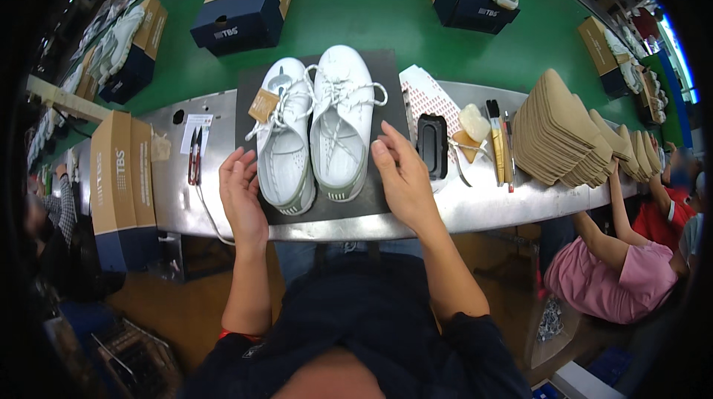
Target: The person inspects white sneakers on a factory assembly line, turning them over to check the soles and uppers, then places them into branded boxes. The person also uses a small tool to adjust or remove a tag from the shoes before packaging.
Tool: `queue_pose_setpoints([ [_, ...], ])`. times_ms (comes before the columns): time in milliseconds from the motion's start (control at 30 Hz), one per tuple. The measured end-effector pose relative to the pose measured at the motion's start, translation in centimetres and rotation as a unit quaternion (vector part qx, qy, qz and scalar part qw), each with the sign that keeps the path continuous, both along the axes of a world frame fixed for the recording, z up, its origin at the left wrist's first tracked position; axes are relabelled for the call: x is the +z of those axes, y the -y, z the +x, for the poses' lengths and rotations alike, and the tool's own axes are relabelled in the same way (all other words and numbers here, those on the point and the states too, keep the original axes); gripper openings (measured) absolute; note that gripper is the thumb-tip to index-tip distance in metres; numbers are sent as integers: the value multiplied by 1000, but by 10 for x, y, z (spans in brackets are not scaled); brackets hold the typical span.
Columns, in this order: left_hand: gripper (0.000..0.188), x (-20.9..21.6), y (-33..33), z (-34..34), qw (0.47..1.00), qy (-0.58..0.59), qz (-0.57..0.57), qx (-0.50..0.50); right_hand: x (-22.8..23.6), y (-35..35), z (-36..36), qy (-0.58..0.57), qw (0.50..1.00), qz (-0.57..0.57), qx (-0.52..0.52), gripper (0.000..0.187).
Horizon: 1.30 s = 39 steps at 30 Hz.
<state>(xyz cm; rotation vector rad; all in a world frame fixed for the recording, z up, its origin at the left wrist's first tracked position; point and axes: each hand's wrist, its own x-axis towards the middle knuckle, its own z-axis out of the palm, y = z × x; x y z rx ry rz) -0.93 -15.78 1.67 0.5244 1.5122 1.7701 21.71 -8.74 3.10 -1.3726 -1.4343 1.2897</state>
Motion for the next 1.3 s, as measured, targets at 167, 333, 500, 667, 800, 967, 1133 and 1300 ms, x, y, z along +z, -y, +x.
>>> queue_pose_setpoints([
  [167,42,13,15,13,990,-61,10,-126,-11,3,-15,-5,994,71,87,70],
  [333,45,17,16,13,987,-28,6,-160,-2,5,-5,-19,994,29,103,71],
  [500,38,19,2,-2,992,-70,-19,-104,2,4,-8,5,997,60,51,59],
  [667,35,33,-28,-29,949,-304,76,-19,18,-14,-11,85,976,200,-16,45],
  [800,28,41,-60,-41,936,-331,85,-83,25,-30,-22,114,959,260,24,40],
  [967,27,34,-68,-22,933,-342,33,-107,21,-65,-34,170,941,286,52,36],
  [1133,25,24,-22,-10,919,-366,108,-102,15,-102,-44,99,978,156,99,43],
  [1300,24,14,6,-22,960,-259,89,-54,17,-90,-42,31,981,148,118,45],
])
